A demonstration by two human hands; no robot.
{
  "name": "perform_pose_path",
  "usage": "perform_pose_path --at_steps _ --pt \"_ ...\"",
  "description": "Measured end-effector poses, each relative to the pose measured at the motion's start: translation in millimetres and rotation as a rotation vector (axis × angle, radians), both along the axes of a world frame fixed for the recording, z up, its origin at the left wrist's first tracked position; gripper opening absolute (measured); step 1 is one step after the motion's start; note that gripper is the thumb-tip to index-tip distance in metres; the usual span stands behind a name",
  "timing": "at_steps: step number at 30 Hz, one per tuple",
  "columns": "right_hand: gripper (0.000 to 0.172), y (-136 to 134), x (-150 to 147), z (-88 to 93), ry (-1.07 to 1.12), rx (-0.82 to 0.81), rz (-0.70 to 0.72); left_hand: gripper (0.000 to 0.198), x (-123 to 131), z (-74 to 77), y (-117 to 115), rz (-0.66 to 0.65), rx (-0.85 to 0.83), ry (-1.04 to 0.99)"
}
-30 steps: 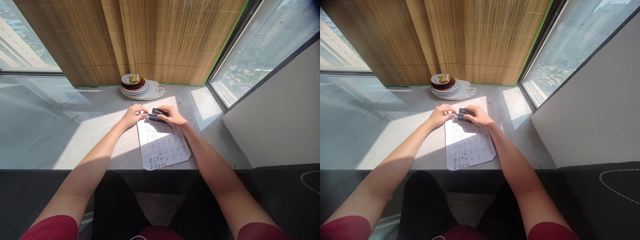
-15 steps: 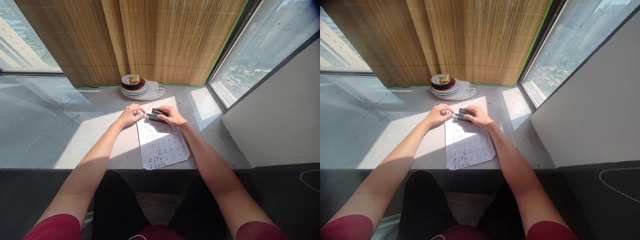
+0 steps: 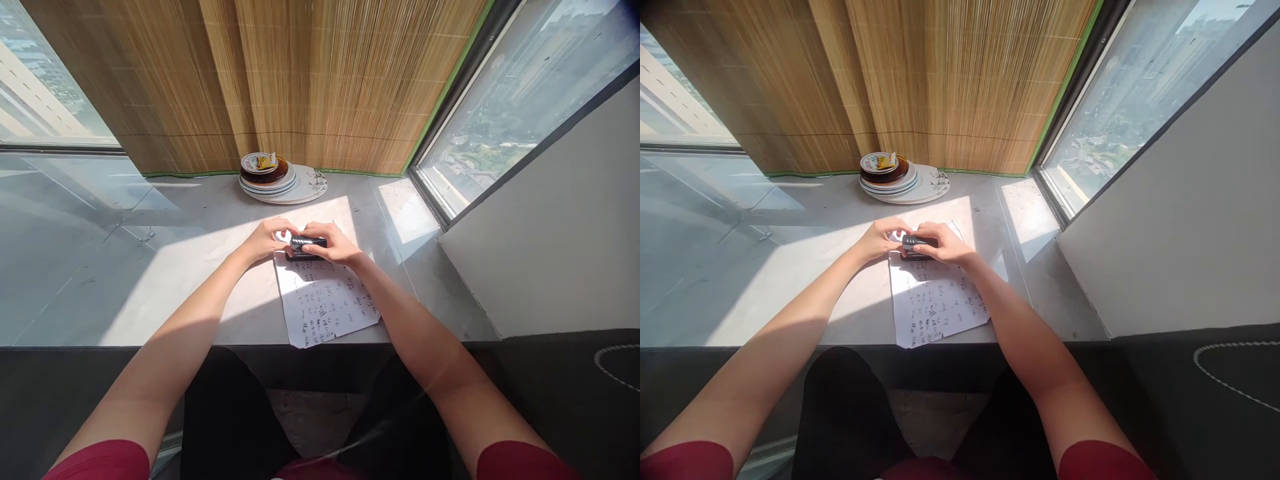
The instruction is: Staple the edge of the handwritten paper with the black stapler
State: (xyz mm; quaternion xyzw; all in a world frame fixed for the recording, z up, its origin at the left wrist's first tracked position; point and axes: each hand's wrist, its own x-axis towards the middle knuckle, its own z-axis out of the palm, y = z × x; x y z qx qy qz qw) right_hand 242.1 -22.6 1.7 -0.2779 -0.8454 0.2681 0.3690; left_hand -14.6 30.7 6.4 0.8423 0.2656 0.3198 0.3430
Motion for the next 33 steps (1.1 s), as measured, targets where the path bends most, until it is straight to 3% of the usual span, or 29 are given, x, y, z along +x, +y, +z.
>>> perform_pose_path --at_steps 7,11,14,18,21,23,27,33 --pt "0.034 2.0 -5.0 -2.1 -0.085 -0.015 -0.076 0.032 -2.5 -4.6 8.9 0.043 0.078 0.109" --pt "0.027 -0.4 3.3 2.4 -0.17 0.009 -0.153 0.041 -5.6 -10.1 13.5 0.161 0.097 0.237" --pt "0.024 -2.8 32.2 12.2 -0.164 0.064 -0.307 0.031 -9.9 -11.1 13.5 0.165 0.055 0.303" --pt "0.034 1.5 85.7 26.1 -0.072 0.081 -0.63 0.017 -10.7 -6.3 7.9 0.119 0.083 0.34" --pt "0.036 6.1 112.3 28.7 -0.115 0.083 -0.753 0.028 -3.2 -1.0 -0.7 0.164 0.192 0.365" --pt "0.036 5.6 121.2 25.6 -0.144 0.078 -0.765 0.038 4.3 0.8 -7.6 0.142 0.259 0.374" --pt "0.035 -2.3 128.7 17.8 -0.219 0.028 -0.742 0.053 16.3 -1.9 -17.6 -0.021 0.277 0.449" --pt "0.034 -5.9 119.3 19.8 -0.367 -0.019 -0.6 0.031 21.2 -5.0 -24.6 0.04 0.284 0.46"
